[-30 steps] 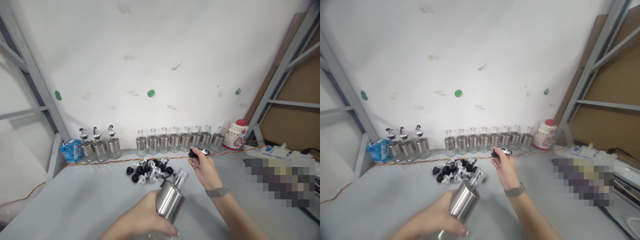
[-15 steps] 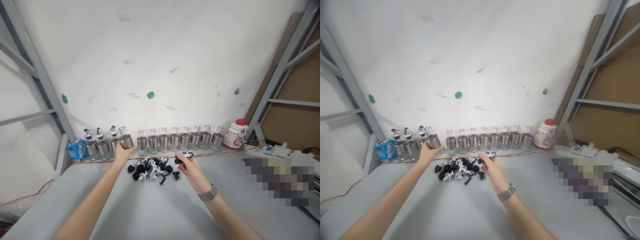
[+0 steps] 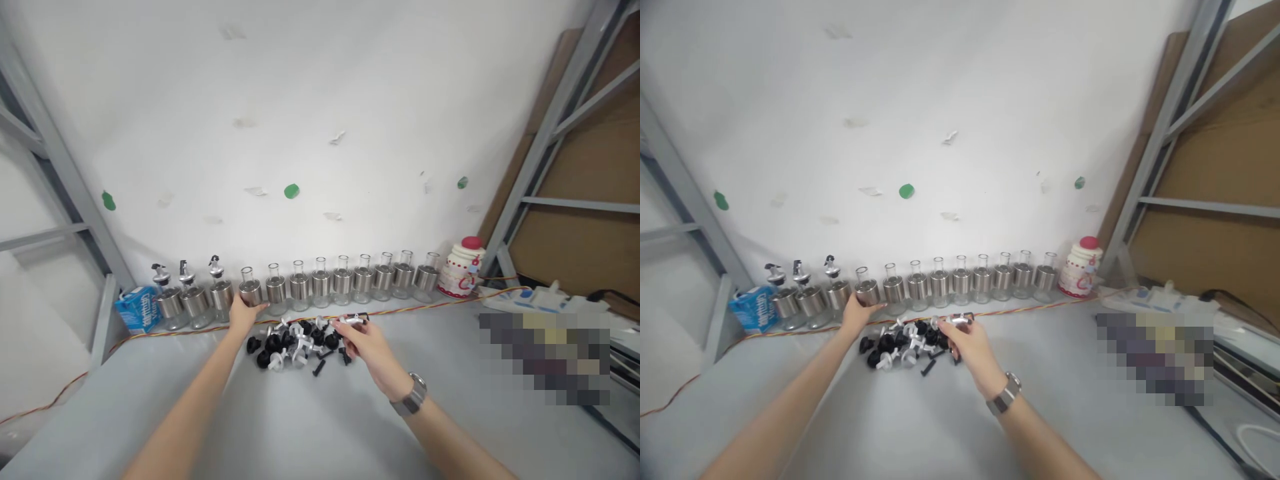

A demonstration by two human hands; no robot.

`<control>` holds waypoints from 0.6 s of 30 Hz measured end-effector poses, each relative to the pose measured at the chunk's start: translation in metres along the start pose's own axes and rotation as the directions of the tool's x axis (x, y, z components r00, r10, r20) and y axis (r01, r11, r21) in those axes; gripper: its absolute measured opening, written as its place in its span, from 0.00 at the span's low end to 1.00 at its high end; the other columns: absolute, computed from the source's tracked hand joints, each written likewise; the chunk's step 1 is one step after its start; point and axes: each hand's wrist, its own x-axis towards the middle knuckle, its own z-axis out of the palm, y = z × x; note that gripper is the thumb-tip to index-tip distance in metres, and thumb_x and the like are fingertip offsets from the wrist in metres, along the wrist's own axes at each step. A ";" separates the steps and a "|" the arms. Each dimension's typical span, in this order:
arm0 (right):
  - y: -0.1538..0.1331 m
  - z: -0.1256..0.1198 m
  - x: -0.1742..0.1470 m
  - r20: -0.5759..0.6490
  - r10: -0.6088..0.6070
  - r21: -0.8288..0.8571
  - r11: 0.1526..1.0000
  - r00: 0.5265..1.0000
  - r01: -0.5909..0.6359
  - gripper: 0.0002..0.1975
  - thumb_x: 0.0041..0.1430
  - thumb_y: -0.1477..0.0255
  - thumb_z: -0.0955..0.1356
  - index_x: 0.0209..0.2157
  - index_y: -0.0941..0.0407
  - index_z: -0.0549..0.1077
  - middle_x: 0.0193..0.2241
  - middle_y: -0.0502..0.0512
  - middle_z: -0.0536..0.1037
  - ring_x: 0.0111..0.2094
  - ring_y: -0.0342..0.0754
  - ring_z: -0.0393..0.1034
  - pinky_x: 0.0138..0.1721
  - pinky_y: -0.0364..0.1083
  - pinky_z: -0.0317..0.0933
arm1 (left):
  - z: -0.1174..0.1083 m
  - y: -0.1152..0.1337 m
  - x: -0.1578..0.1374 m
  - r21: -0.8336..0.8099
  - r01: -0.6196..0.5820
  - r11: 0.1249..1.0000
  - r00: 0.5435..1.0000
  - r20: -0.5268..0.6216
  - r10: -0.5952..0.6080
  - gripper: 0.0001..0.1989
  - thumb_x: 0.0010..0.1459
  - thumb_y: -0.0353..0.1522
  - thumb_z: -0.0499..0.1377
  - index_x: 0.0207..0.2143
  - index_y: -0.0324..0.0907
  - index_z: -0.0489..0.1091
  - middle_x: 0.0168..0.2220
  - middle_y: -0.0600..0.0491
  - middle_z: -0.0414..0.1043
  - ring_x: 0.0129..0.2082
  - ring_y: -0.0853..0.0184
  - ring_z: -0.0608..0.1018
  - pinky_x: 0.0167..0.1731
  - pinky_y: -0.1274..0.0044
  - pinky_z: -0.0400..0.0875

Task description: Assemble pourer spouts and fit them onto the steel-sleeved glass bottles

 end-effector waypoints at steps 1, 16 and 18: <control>0.000 0.000 0.000 -0.007 0.010 -0.003 1.000 1.000 -0.010 0.16 0.42 0.60 0.69 0.23 0.60 0.67 0.12 0.43 0.60 0.13 0.36 0.51 0.15 0.38 0.46 | 0.001 -0.002 0.001 -0.001 0.002 1.000 1.000 0.002 -0.002 0.32 0.32 0.39 0.67 0.40 0.38 0.60 0.39 0.44 0.70 0.39 0.57 0.73 0.37 0.70 0.67; 0.027 -0.003 0.011 -0.095 -0.212 -0.412 0.898 0.973 0.155 0.17 0.45 0.64 0.66 0.39 0.56 0.70 0.22 0.48 0.72 0.19 0.42 0.63 0.21 0.41 0.57 | -0.064 0.021 -0.119 -0.013 -0.466 0.885 0.881 0.088 0.465 0.15 0.50 0.35 0.55 0.43 0.43 0.64 0.44 0.48 0.62 0.47 0.58 0.65 0.48 0.64 0.58; 0.027 -0.002 0.009 -0.060 -0.264 -0.480 0.853 0.963 0.204 0.17 0.46 0.64 0.66 0.39 0.55 0.70 0.26 0.50 0.74 0.23 0.45 0.66 0.24 0.41 0.59 | -0.076 -0.002 -0.164 -0.194 -0.349 0.917 0.831 0.388 0.399 0.09 0.53 0.36 0.53 0.38 0.46 0.66 0.39 0.52 0.67 0.40 0.62 0.70 0.40 0.69 0.66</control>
